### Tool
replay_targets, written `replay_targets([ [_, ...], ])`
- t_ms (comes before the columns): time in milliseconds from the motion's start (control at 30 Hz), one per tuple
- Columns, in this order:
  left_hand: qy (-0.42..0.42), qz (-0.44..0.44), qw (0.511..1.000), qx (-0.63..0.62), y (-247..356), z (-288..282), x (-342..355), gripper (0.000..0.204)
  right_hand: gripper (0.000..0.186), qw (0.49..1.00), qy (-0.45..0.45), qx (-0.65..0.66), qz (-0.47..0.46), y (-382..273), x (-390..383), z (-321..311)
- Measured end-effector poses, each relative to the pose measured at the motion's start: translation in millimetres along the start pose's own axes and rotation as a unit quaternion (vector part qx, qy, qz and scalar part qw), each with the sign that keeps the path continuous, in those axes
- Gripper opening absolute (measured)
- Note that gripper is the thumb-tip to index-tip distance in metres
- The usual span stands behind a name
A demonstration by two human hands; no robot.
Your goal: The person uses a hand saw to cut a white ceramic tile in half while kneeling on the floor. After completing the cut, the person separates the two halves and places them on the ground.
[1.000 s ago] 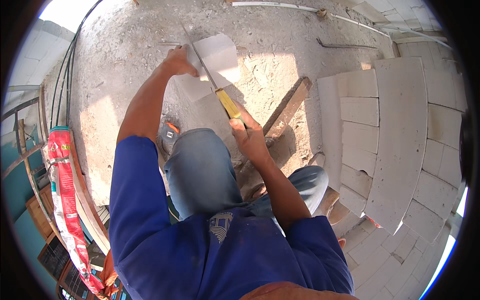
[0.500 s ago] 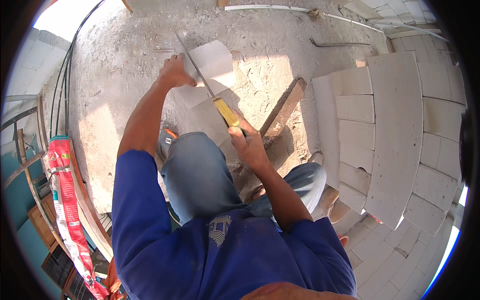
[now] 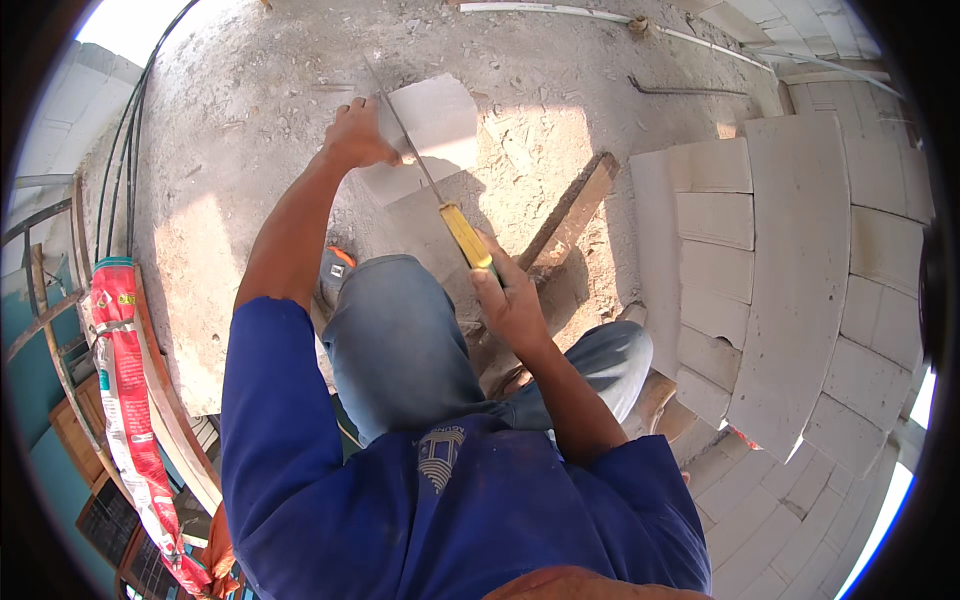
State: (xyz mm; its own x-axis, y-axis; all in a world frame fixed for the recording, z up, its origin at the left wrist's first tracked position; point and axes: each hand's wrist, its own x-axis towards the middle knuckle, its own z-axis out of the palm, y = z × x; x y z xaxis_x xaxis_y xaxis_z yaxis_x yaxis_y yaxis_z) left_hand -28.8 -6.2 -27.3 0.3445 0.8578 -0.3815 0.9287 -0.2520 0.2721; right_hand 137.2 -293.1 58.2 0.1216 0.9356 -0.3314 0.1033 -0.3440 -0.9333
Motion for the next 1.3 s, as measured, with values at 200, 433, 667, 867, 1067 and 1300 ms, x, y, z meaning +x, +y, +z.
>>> replay_targets([
  [200,-0.009,0.009,1.0,0.01,-5.9,2.5,3.1,0.109,0.053,1.0,0.005,-0.011,0.0,9.7,-50.0,-11.1],
  [433,-0.049,0.028,0.998,-0.019,0.6,-11.8,7.7,0.12,0.047,0.999,0.01,-0.032,0.008,7.8,35.9,9.1],
  [667,-0.084,0.006,0.995,-0.056,-23.1,-19.6,38.7,0.118,0.057,0.999,0.016,-0.027,-0.017,36.7,-48.2,-7.7],
  [867,-0.083,-0.002,0.995,-0.049,-15.4,-19.7,32.2,0.117,0.052,0.997,0.028,-0.016,-0.075,32.7,69.5,22.9],
  [1067,-0.121,0.004,0.991,-0.064,-25.7,-29.5,47.5,0.117,0.054,0.999,0.019,-0.025,-0.034,61.5,-69.9,-3.6],
  [1300,-0.132,-0.001,0.989,-0.066,-17.4,-23.3,47.8,0.108,0.053,0.993,0.03,-0.038,-0.109,44.1,76.7,27.4],
])
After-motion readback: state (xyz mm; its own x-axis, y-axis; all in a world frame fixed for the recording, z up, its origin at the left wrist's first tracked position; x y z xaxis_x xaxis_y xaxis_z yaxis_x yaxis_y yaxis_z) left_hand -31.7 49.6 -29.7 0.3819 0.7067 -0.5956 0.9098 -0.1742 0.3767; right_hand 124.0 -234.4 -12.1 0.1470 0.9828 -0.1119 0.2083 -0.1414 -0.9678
